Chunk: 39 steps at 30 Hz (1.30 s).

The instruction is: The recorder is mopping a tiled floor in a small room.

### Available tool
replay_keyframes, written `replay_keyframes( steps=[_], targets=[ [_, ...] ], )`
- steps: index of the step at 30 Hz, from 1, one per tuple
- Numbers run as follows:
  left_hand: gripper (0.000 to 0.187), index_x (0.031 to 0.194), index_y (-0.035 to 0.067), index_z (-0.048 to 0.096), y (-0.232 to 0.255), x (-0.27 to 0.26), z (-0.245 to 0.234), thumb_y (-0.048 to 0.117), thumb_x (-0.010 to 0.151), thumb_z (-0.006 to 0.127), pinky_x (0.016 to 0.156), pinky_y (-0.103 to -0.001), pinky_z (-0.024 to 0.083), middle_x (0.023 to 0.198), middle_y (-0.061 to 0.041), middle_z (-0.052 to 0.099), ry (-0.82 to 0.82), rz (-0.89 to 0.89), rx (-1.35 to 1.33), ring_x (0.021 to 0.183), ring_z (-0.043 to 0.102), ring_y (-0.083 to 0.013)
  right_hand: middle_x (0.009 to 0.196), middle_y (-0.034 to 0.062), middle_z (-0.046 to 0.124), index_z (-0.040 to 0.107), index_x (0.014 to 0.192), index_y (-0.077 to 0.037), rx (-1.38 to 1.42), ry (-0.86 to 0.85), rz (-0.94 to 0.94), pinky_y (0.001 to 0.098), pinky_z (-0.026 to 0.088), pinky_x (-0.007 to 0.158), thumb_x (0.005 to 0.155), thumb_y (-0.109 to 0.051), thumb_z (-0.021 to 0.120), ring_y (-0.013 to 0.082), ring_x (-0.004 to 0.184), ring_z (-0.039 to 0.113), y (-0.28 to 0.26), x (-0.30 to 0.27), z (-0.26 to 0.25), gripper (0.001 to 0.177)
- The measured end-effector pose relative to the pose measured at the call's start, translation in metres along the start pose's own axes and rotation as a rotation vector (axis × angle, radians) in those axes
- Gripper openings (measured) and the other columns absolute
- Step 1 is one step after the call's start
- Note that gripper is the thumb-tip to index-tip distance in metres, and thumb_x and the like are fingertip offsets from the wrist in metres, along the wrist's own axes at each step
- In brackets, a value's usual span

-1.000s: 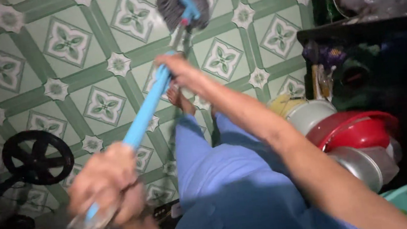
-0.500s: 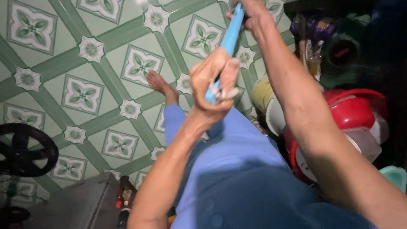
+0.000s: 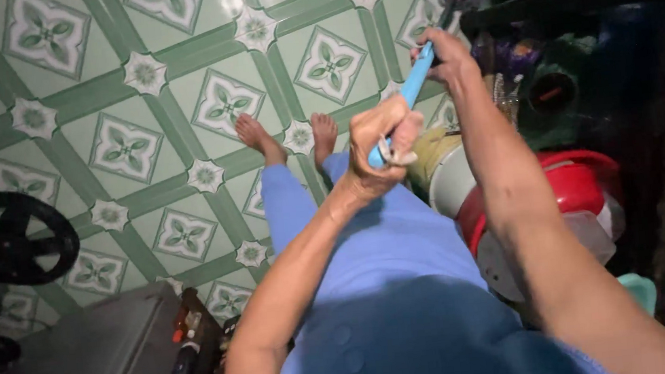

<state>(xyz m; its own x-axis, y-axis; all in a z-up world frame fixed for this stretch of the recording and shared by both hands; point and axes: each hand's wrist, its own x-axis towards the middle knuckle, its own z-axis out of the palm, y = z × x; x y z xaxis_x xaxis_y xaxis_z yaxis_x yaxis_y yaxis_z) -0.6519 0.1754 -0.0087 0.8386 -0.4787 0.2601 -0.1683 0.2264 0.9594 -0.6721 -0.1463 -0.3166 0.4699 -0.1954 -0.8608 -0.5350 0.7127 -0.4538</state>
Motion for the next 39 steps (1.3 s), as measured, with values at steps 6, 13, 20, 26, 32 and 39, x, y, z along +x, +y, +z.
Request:
replay_keyframes(
  steps=[6, 13, 20, 26, 32, 39],
  targets=[
    [0.014, 0.099, -0.001, 0.059, 0.044, -0.028, -0.069, 0.012, 0.099, 0.061, 0.069, -0.039, 0.044, 0.087, -0.015, 0.059, 0.098, -0.12, 0.266, 0.073, 0.057, -0.0292, 0.071, 0.0061, 0.062, 0.061, 0.082, -0.01, -0.139, 0.093, 0.07, 0.0395, 0.055, 0.059, 0.081, -0.017, 0.067, 0.0244, 0.065, 0.063, 0.06, 0.003, 0.05, 0.009],
    [0.041, 0.081, -0.006, 0.043, 0.162, -0.007, -0.158, 0.023, 0.1, 0.065, 0.051, -0.036, 0.048, 0.069, -0.009, 0.056, 0.253, -0.098, -0.254, 0.056, 0.052, -0.0189, 0.063, 0.0045, 0.052, 0.055, 0.068, -0.011, 0.15, -0.247, 0.278, 0.0406, 0.051, 0.054, 0.079, -0.012, 0.069, 0.0205, 0.056, 0.055, 0.154, -0.089, 0.192, 0.018],
    [0.029, 0.078, 0.007, 0.052, 0.109, 0.019, -0.129, 0.02, 0.1, 0.067, 0.049, -0.035, 0.045, 0.065, -0.007, 0.054, 0.173, -0.205, -0.571, 0.045, 0.053, -0.0131, 0.069, 0.0079, 0.055, 0.056, 0.072, -0.008, 0.372, -0.158, 0.256, 0.0463, 0.061, 0.071, 0.079, -0.007, 0.067, 0.0254, 0.065, 0.06, 0.147, -0.099, 0.135, 0.013],
    [0.037, 0.077, 0.006, 0.043, 0.058, 0.026, -0.05, 0.016, 0.107, 0.063, 0.054, -0.034, 0.046, 0.068, -0.003, 0.046, 0.076, -0.217, -0.53, 0.055, 0.045, -0.013, 0.07, 0.0058, 0.057, 0.056, 0.075, -0.012, 0.36, 0.087, 0.183, 0.0455, 0.057, 0.067, 0.075, -0.014, 0.068, 0.0233, 0.064, 0.059, 0.13, -0.077, 0.013, 0.013],
    [0.027, 0.074, 0.004, 0.035, 0.029, 0.022, -0.043, 0.01, 0.084, 0.059, 0.055, -0.027, 0.037, 0.073, -0.002, 0.045, -0.161, -0.223, -0.335, 0.057, 0.046, -0.014, 0.071, 0.0094, 0.057, 0.052, 0.074, -0.009, 0.356, 0.138, 0.206, 0.0483, 0.06, 0.071, 0.072, -0.015, 0.06, 0.0286, 0.066, 0.061, 0.143, -0.063, -0.029, 0.01],
    [0.03, 0.079, 0.004, 0.044, 0.113, 0.008, -0.126, 0.014, 0.101, 0.061, 0.053, -0.029, 0.037, 0.071, -0.004, 0.044, 0.187, -0.296, -0.399, 0.057, 0.042, -0.013, 0.064, 0.0061, 0.053, 0.05, 0.07, -0.013, 0.171, -0.002, 0.305, 0.0441, 0.05, 0.058, 0.075, -0.021, 0.063, 0.0238, 0.059, 0.055, 0.151, -0.087, 0.128, 0.016]
  ],
)
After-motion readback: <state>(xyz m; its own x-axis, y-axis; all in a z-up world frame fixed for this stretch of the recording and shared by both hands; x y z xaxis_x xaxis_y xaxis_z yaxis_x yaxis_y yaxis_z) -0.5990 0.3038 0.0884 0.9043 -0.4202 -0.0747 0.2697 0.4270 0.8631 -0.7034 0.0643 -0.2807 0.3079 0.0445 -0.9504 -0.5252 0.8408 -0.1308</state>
